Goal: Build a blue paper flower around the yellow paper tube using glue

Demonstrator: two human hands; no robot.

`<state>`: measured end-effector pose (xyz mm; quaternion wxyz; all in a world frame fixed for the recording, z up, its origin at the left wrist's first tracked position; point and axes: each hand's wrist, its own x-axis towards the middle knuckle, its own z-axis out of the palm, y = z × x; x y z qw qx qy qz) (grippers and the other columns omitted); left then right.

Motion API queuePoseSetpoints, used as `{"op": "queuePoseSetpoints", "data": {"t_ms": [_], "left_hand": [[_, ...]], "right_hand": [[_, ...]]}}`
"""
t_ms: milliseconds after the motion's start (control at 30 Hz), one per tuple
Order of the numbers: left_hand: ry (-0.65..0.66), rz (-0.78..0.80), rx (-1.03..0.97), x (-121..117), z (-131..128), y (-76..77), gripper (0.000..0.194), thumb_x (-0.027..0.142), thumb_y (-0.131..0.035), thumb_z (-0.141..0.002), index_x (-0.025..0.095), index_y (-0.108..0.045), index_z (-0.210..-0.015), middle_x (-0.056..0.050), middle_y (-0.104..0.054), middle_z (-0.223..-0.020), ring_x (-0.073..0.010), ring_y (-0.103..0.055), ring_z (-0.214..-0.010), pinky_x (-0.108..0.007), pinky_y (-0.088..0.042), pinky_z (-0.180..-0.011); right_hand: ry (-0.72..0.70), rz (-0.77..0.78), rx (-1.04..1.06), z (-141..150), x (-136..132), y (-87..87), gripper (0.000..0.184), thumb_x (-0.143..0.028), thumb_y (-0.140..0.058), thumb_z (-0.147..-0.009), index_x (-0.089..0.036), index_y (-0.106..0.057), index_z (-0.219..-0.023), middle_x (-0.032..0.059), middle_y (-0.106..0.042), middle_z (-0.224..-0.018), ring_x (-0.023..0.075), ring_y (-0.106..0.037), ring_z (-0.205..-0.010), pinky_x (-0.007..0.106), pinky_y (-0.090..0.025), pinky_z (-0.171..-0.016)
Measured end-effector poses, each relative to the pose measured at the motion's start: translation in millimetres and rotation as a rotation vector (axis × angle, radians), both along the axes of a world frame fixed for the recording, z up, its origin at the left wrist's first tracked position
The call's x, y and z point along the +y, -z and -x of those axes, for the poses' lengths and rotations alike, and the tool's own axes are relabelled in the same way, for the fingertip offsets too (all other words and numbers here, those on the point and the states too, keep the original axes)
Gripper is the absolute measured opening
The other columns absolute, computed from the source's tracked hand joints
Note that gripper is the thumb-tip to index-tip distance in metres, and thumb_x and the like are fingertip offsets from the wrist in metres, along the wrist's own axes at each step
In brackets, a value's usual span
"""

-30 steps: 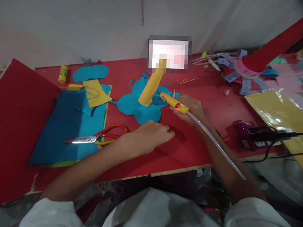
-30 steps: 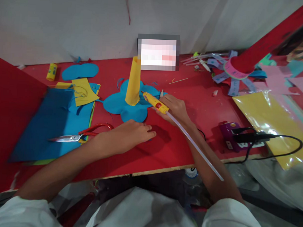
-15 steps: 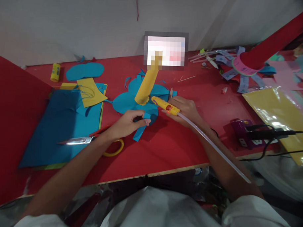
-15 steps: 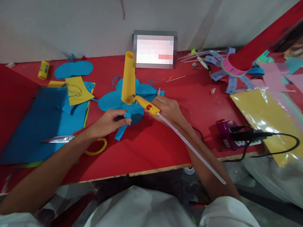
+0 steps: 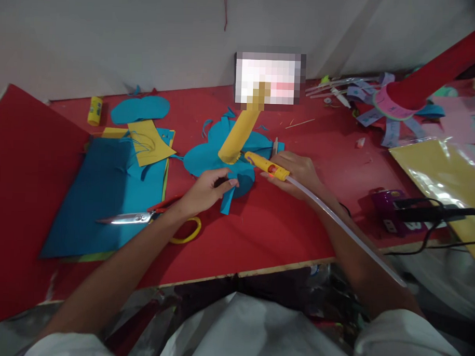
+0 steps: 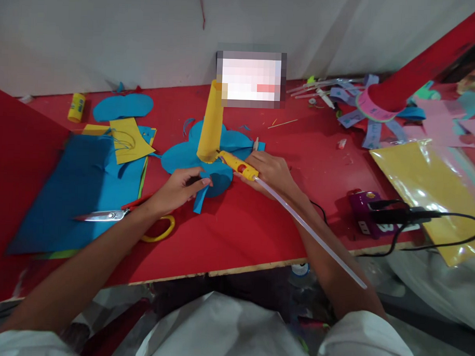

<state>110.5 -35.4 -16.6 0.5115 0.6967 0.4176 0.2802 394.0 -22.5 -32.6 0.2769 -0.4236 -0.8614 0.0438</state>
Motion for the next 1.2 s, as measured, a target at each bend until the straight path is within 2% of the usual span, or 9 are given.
{"op": "queuePoseSetpoints", "data": {"t_ms": [133,200,367,567,833,1033,1200], "left_hand": [[-0.014,0.014,-0.019,-1.8,-0.5,-1.0,0.031,0.048,-0.065,-0.096,0.017,-0.071,-0.096,0.0,-0.063,-0.074,-0.0113,-0.053,-0.059,-0.024,-0.044,-0.055],[-0.03,-0.009,-0.031,-2.4,-0.7,-0.6,0.032,0.048,-0.065,-0.096,0.017,-0.071,-0.094,-0.001,-0.063,-0.078,-0.0112,-0.053,-0.06,-0.024,-0.043,-0.055],[-0.094,-0.05,-0.038,-2.7,-0.3,-1.2,0.034,0.05,-0.064,-0.097,0.018,-0.073,-0.089,0.001,-0.058,-0.067,-0.0111,-0.05,-0.056,-0.024,-0.04,-0.054],[-0.171,-0.101,-0.063,-2.7,-2.1,-2.8,0.032,0.05,-0.07,-0.089,0.018,-0.071,-0.084,0.001,-0.063,-0.071,-0.0119,-0.054,-0.062,-0.025,-0.044,-0.059],[-0.181,-0.14,-0.036,-2.0,-0.6,5.9,0.033,0.049,-0.07,-0.091,0.018,-0.064,-0.079,0.002,-0.056,-0.071,-0.0119,-0.051,-0.066,-0.024,-0.041,-0.061],[-0.372,-0.26,-0.037,1.0,1.5,2.5,0.036,0.054,-0.07,-0.09,0.019,-0.064,-0.081,0.0,-0.059,-0.074,-0.014,-0.051,-0.071,-0.025,-0.043,-0.063],[-0.419,-0.274,-0.029,1.9,2.4,3.9,0.033,0.048,-0.073,-0.089,0.02,-0.061,-0.076,0.0,-0.057,-0.07,-0.0139,-0.051,-0.069,-0.026,-0.043,-0.062]], "right_hand": [[0.01,-0.045,-0.002,-1.5,1.0,1.1,0.038,-0.058,-0.054,-0.104,-0.024,-0.064,-0.091,0.0082,-0.07,-0.086,0.0229,-0.065,-0.079,0.036,-0.044,-0.065],[0.012,-0.064,-0.008,-2.2,1.5,1.4,0.036,-0.056,-0.056,-0.104,-0.023,-0.063,-0.09,0.0082,-0.07,-0.085,0.0223,-0.065,-0.077,0.036,-0.043,-0.063],[0.013,-0.062,-0.005,-1.9,1.9,0.9,0.041,-0.062,-0.054,-0.103,-0.025,-0.063,-0.088,0.0075,-0.07,-0.084,0.0231,-0.066,-0.077,0.037,-0.043,-0.063],[0.009,-0.048,0.005,-3.4,0.7,0.2,0.04,-0.063,-0.053,-0.103,-0.027,-0.065,-0.094,0.0085,-0.072,-0.089,0.0261,-0.068,-0.083,0.039,-0.047,-0.066],[-0.054,0.033,-0.051,-2.9,-0.2,-3.9,0.048,-0.067,-0.047,-0.104,-0.025,-0.067,-0.093,0.0108,-0.073,-0.09,0.0262,-0.067,-0.084,0.04,-0.047,-0.068],[-0.092,0.058,-0.054,1.7,-0.8,-3.8,0.052,-0.069,-0.044,-0.104,-0.023,-0.066,-0.094,0.008,-0.071,-0.088,0.0232,-0.065,-0.083,0.036,-0.046,-0.068],[-0.083,0.066,-0.064,4.1,-1.6,-6.3,0.052,-0.069,-0.044,-0.104,-0.023,-0.066,-0.091,0.0089,-0.071,-0.086,0.0233,-0.064,-0.08,0.037,-0.044,-0.066]]}}
